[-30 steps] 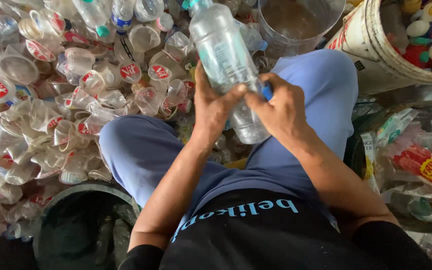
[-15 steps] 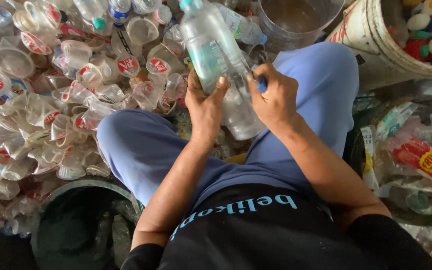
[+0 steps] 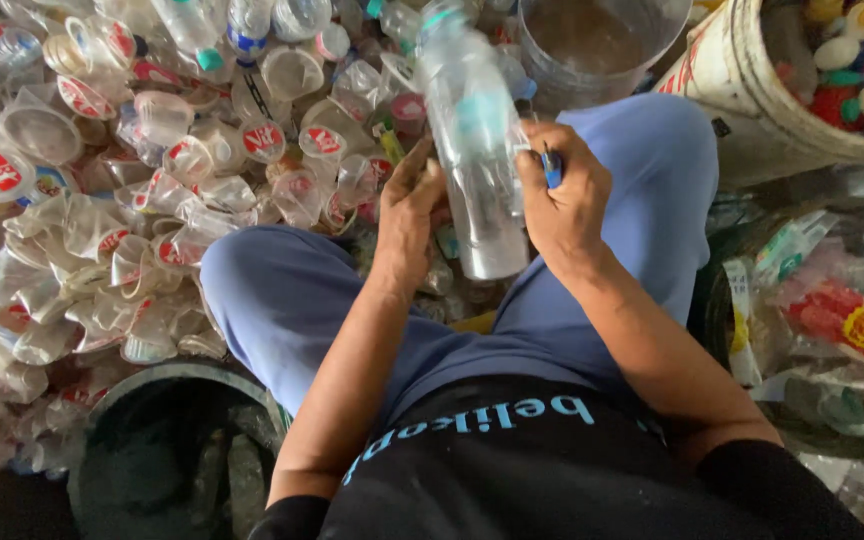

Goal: Sorting plastic bottles by removing their caps and placing them into separate collection bins.

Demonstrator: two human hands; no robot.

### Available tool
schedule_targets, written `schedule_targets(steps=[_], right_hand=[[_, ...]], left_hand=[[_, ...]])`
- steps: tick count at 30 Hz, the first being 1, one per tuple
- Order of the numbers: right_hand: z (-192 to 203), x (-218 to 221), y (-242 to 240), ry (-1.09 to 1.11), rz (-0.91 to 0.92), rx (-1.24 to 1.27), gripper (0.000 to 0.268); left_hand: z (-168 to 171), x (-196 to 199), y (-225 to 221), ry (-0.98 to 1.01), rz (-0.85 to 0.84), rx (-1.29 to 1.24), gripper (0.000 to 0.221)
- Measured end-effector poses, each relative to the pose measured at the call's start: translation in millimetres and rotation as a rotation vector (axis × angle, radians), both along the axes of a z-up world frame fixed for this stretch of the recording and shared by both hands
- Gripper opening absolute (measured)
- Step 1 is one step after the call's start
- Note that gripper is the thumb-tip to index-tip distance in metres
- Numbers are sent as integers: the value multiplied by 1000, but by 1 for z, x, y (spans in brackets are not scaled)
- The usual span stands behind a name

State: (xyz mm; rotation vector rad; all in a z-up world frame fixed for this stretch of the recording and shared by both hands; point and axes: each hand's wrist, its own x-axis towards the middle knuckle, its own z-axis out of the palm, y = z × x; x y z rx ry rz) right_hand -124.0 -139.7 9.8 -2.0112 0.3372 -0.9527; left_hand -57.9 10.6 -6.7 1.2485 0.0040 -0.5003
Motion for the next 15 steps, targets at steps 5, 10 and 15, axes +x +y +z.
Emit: schedule_targets(steps=[5, 10, 15], right_hand=[[36, -7, 7, -2, 61, 515, 8], [15, -25, -42, -296, 357, 1100, 6], [44, -95, -93, -398, 242, 1093, 30]], left_hand=[[-19, -10, -12, -115, -205, 143, 116], [2, -9, -22, 48, -101, -55, 85], [40, -42, -86, 36, -713, -140, 88]])
